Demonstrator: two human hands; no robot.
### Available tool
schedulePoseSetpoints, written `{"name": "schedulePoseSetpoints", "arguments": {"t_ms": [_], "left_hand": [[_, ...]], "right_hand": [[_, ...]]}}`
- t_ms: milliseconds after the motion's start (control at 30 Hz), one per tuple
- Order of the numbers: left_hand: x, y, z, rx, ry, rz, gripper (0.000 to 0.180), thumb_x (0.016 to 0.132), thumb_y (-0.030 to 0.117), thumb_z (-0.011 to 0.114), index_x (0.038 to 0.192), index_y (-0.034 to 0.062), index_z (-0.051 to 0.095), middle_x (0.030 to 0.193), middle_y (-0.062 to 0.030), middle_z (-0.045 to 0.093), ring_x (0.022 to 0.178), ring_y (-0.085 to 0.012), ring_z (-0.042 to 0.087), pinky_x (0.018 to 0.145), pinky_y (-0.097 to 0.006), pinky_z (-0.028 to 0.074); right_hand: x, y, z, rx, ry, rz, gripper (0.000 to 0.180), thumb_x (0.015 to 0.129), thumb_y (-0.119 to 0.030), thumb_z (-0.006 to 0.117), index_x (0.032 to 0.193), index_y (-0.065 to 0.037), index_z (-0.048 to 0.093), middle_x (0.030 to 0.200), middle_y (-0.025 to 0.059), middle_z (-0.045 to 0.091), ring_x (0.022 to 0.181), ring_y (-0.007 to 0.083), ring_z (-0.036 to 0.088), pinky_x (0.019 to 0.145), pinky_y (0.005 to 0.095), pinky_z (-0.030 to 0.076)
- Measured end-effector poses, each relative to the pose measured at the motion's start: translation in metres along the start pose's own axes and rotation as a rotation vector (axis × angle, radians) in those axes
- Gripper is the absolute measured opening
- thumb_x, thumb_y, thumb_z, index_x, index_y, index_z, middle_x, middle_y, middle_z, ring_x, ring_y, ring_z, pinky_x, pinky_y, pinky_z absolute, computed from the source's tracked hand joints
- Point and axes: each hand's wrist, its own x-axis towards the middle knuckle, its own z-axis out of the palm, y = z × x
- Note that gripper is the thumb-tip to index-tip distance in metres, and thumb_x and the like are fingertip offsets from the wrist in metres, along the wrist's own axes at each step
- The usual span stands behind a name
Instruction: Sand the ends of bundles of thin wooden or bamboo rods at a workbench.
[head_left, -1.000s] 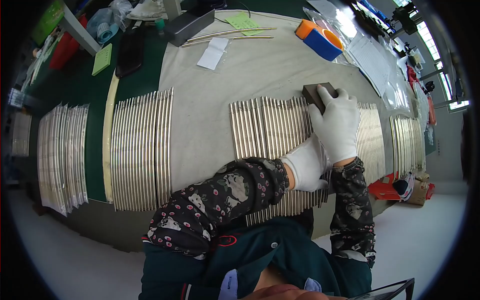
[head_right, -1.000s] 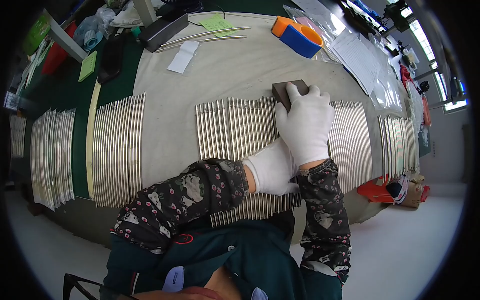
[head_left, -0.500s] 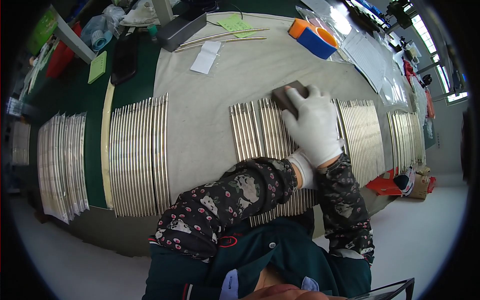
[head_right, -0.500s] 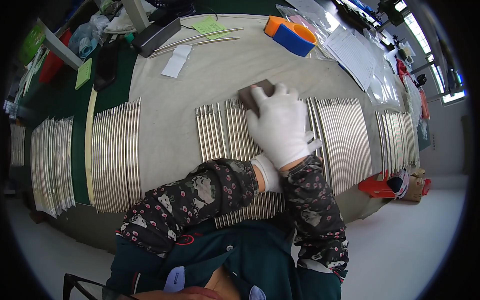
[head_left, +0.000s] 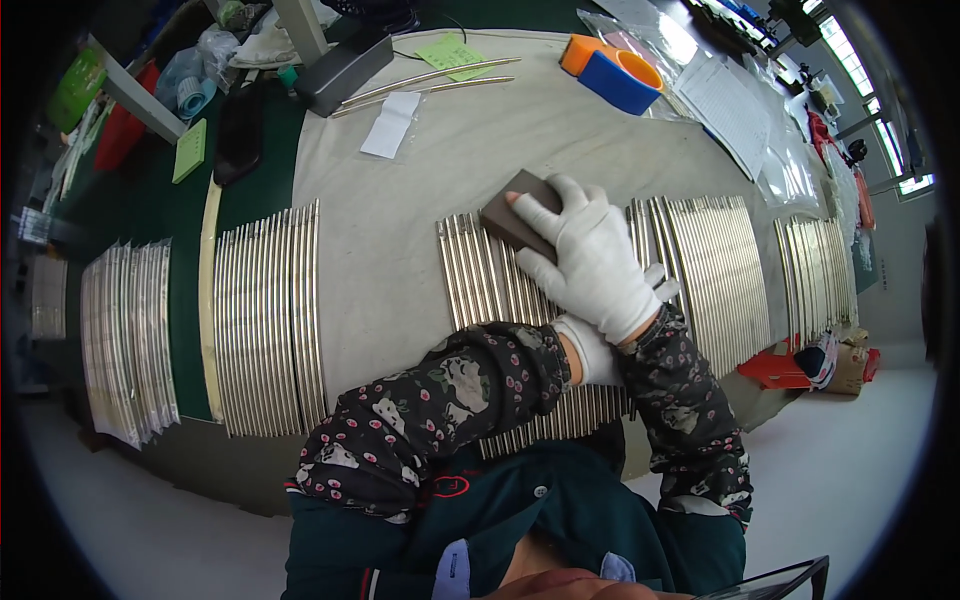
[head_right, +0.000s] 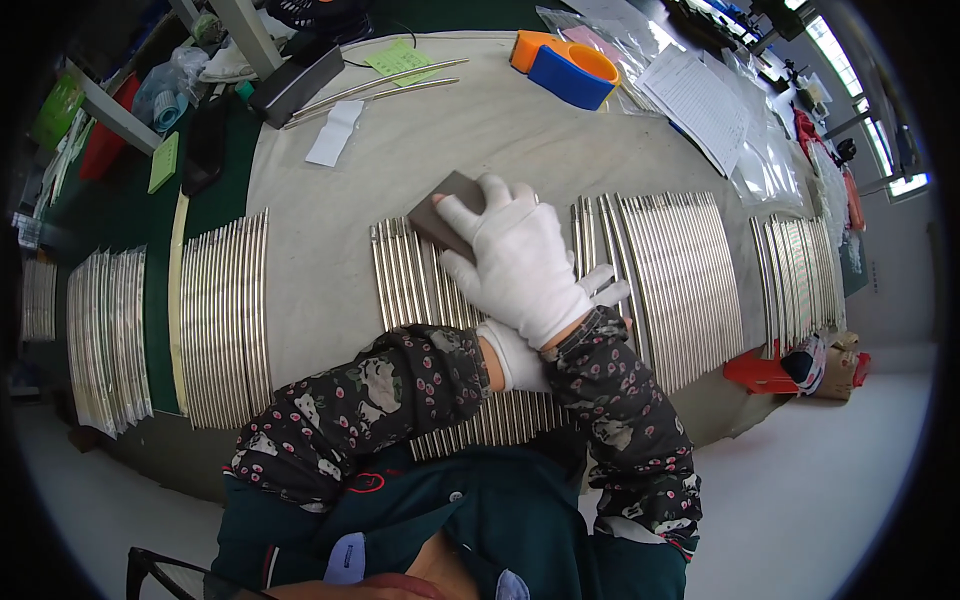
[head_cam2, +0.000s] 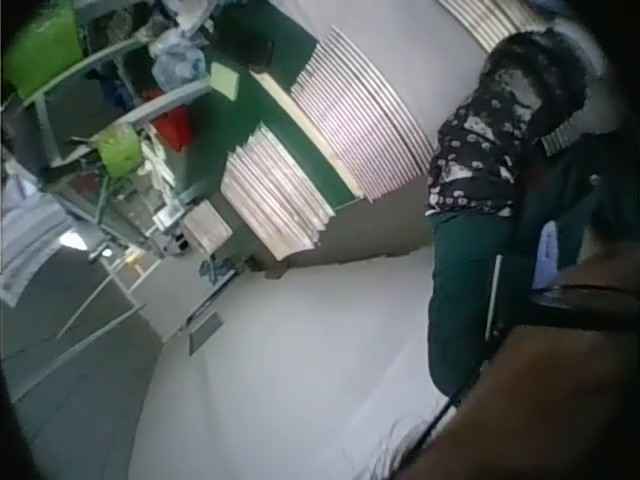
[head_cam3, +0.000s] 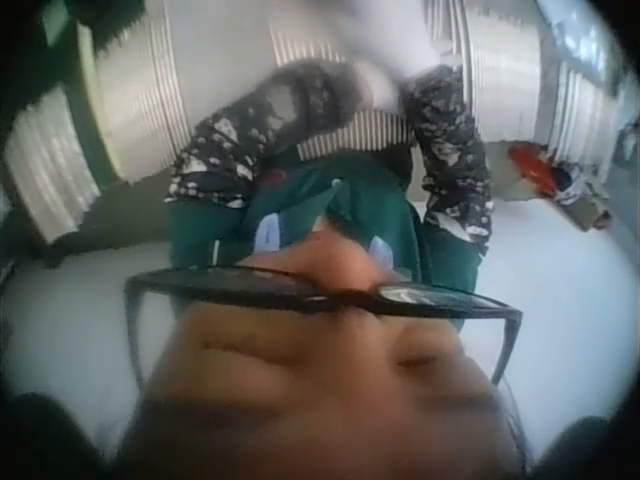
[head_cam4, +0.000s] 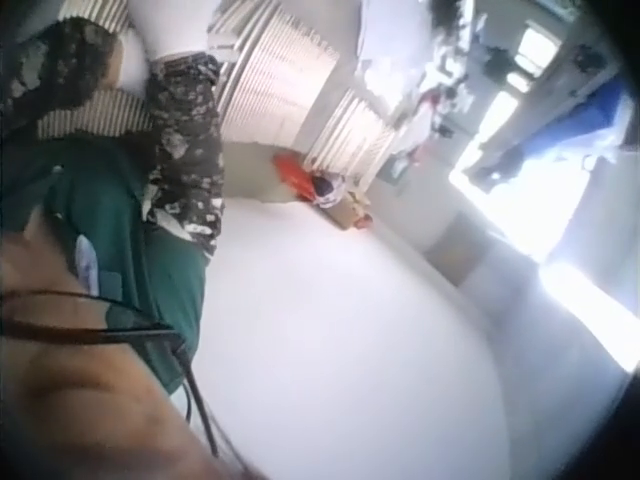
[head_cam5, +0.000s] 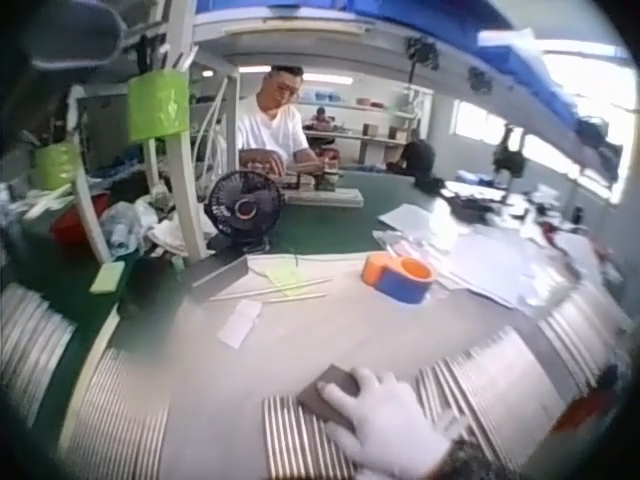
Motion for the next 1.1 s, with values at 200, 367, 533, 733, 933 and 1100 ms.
{"name": "schedulePoseSetpoints", "arguments": {"t_ms": [200, 367, 533, 733, 933, 1100], "left_hand": [[0.017, 0.008, -0.031, -0.047, -0.846, -0.260, 0.059, 0.080, 0.054, 0.056, 0.106, 0.0020, 0.066, 0.100, -0.0198, 0.066, 0.108, -0.0340, 0.057, 0.108, -0.048, 0.029], [0.022, 0.008, -0.032, 0.102, -0.699, -0.018, 0.066, 0.078, 0.051, 0.062, 0.129, 0.0092, 0.054, 0.137, -0.0167, 0.043, 0.132, -0.0339, 0.034, 0.110, -0.054, 0.021], [0.025, 0.009, -0.032, 0.004, -0.887, -0.171, 0.067, 0.078, 0.052, 0.061, 0.131, 0.0121, 0.053, 0.137, -0.0159, 0.043, 0.133, -0.0319, 0.033, 0.108, -0.058, 0.022], [0.027, 0.011, -0.028, 0.113, -0.797, -0.053, 0.068, 0.078, 0.054, 0.061, 0.132, 0.0138, 0.052, 0.143, -0.0160, 0.038, 0.136, -0.0304, 0.030, 0.108, -0.060, 0.022], [0.035, 0.014, -0.034, 0.130, -0.853, -0.054, 0.068, 0.078, 0.053, 0.062, 0.133, 0.0140, 0.051, 0.144, -0.0166, 0.036, 0.137, -0.0316, 0.029, 0.108, -0.059, 0.023], [0.037, 0.014, -0.035, 0.150, -0.905, -0.082, 0.067, 0.077, 0.050, 0.066, 0.132, 0.0141, 0.051, 0.144, -0.0158, 0.037, 0.136, -0.0319, 0.032, 0.108, -0.056, 0.024]], "right_hand": [[-0.009, 0.035, -0.019, -0.105, 0.168, -0.046, 0.050, 0.074, -0.030, 0.069, 0.120, -0.013, 0.061, 0.113, 0.0212, 0.055, 0.097, 0.0345, 0.055, 0.083, 0.0442, 0.046], [-0.013, 0.091, -0.021, -0.331, 0.087, 0.169, 0.050, 0.075, -0.026, 0.069, 0.123, -0.014, 0.061, 0.115, 0.0208, 0.056, 0.097, 0.0342, 0.056, 0.084, 0.0422, 0.047], [-0.021, 0.075, -0.012, 0.034, -0.010, -0.230, 0.054, 0.072, -0.031, 0.071, 0.123, -0.015, 0.060, 0.119, 0.0215, 0.053, 0.101, 0.0349, 0.054, 0.086, 0.0415, 0.045], [-0.020, 0.112, -0.032, -0.024, 0.104, 0.019, 0.054, 0.073, -0.021, 0.068, 0.125, -0.011, 0.059, 0.125, 0.0232, 0.050, 0.107, 0.0380, 0.050, 0.095, 0.0432, 0.041], [-0.013, 0.124, -0.036, -0.213, 0.015, 0.103, 0.051, 0.074, -0.025, 0.068, 0.123, -0.012, 0.061, 0.123, 0.0220, 0.053, 0.106, 0.0362, 0.052, 0.091, 0.0426, 0.043], [-0.045, 0.175, -0.052, -0.167, 0.221, 0.057, 0.046, 0.075, -0.027, 0.068, 0.118, -0.011, 0.064, 0.118, 0.0233, 0.056, 0.101, 0.0372, 0.055, 0.088, 0.0436, 0.046]]}}
